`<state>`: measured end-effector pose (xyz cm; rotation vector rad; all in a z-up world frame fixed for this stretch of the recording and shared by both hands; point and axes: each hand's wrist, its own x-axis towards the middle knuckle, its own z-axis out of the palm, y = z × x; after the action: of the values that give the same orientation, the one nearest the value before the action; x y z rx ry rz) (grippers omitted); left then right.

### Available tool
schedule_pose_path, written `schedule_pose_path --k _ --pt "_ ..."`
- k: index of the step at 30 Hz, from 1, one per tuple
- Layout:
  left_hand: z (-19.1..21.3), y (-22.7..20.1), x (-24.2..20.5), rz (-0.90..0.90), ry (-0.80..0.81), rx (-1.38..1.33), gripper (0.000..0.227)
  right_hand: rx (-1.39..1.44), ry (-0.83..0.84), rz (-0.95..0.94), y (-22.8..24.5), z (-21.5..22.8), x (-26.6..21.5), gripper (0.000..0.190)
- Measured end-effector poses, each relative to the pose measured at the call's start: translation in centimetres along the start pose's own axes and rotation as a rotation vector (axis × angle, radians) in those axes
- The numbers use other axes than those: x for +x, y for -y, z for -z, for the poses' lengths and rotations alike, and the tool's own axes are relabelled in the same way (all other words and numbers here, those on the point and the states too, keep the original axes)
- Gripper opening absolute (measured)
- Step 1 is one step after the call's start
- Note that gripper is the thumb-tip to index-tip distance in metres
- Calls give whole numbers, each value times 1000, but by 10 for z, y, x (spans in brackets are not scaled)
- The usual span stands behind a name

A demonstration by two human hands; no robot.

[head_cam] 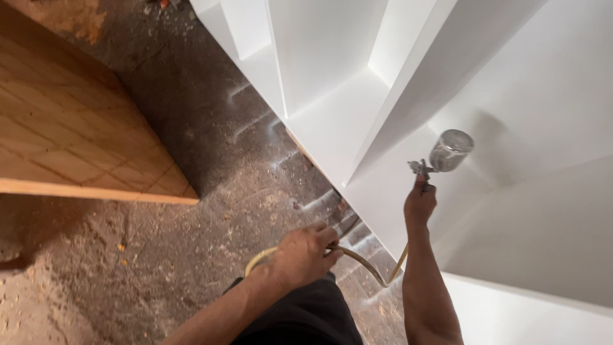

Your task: The person uses a spray gun to apply white paint to the interior and exterior surfaces of a large shelving unit.

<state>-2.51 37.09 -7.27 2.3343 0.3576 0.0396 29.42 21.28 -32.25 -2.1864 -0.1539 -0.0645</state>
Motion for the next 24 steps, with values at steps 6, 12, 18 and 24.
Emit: schedule_pose_path --k 6,12,18,24 --pt "13 -6 25 -143 -62 -52 19 88 -157 -55 15 16 58 61" --pt "28 -5 37 -90 12 -53 21 14 -122 29 12 19 32 58" --pt "29 0 37 -195 5 -89 21 70 11 -201 7 21 -61 55" --pt "30 -7 37 -156 135 -82 20 112 -48 -164 8 28 -75 54"
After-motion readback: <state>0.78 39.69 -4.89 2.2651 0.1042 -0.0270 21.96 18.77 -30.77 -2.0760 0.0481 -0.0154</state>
